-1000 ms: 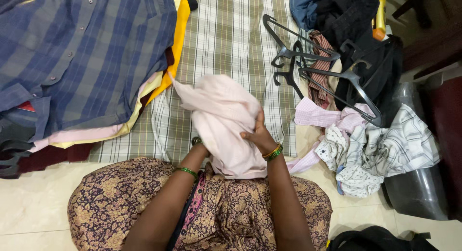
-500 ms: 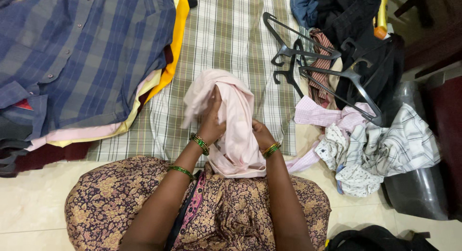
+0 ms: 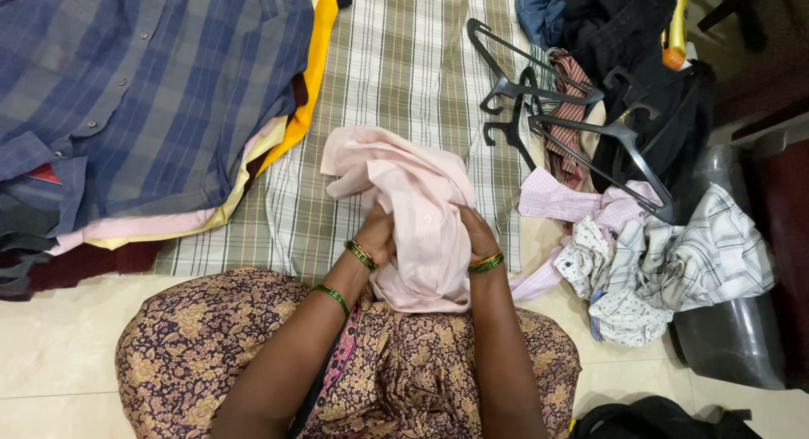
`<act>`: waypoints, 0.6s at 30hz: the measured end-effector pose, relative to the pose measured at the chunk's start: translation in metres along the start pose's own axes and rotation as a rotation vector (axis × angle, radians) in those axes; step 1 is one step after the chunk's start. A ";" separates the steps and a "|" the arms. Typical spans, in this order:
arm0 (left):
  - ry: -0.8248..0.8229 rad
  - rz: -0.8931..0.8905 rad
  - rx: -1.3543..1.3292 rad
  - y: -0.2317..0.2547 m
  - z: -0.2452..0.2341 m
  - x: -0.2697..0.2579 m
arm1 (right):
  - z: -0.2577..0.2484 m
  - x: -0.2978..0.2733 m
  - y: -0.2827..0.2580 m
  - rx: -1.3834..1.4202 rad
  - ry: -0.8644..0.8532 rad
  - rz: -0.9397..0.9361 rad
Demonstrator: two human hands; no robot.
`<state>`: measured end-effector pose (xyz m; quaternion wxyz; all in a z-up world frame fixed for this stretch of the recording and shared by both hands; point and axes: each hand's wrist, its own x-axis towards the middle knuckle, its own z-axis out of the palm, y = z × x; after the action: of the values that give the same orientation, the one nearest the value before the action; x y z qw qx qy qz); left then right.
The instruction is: The person sits on the floor and hangs several shirts on hangers. They place a blue checkered shirt on a hanger, button it, and set it aside. They then repeat the process with a light pink shirt and a white checkered shirt, arranging each on a hanger.
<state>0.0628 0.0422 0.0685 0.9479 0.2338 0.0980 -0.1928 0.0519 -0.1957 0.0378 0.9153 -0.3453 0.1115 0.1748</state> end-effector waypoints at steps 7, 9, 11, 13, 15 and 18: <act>0.163 0.591 0.134 0.051 -0.016 0.024 | -0.028 0.009 -0.025 0.106 0.186 -0.451; 0.213 0.726 0.183 0.066 -0.019 0.023 | -0.037 0.003 -0.042 0.261 0.212 -0.520; 0.212 0.833 0.211 0.080 -0.021 0.021 | -0.043 -0.006 -0.057 0.299 0.229 -0.537; 0.161 0.912 0.216 0.088 -0.022 0.020 | -0.044 -0.011 -0.065 0.210 0.250 -0.535; 0.336 0.705 0.697 0.081 -0.019 0.021 | -0.038 -0.008 -0.062 0.004 0.280 -0.512; 0.161 0.682 1.382 0.042 -0.011 0.025 | -0.023 0.014 -0.033 -0.612 0.357 -0.459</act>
<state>0.1014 0.0745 0.0689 0.5836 0.8028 -0.0536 0.1100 0.0760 -0.2306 0.0356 0.7520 -0.6420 0.1314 -0.0712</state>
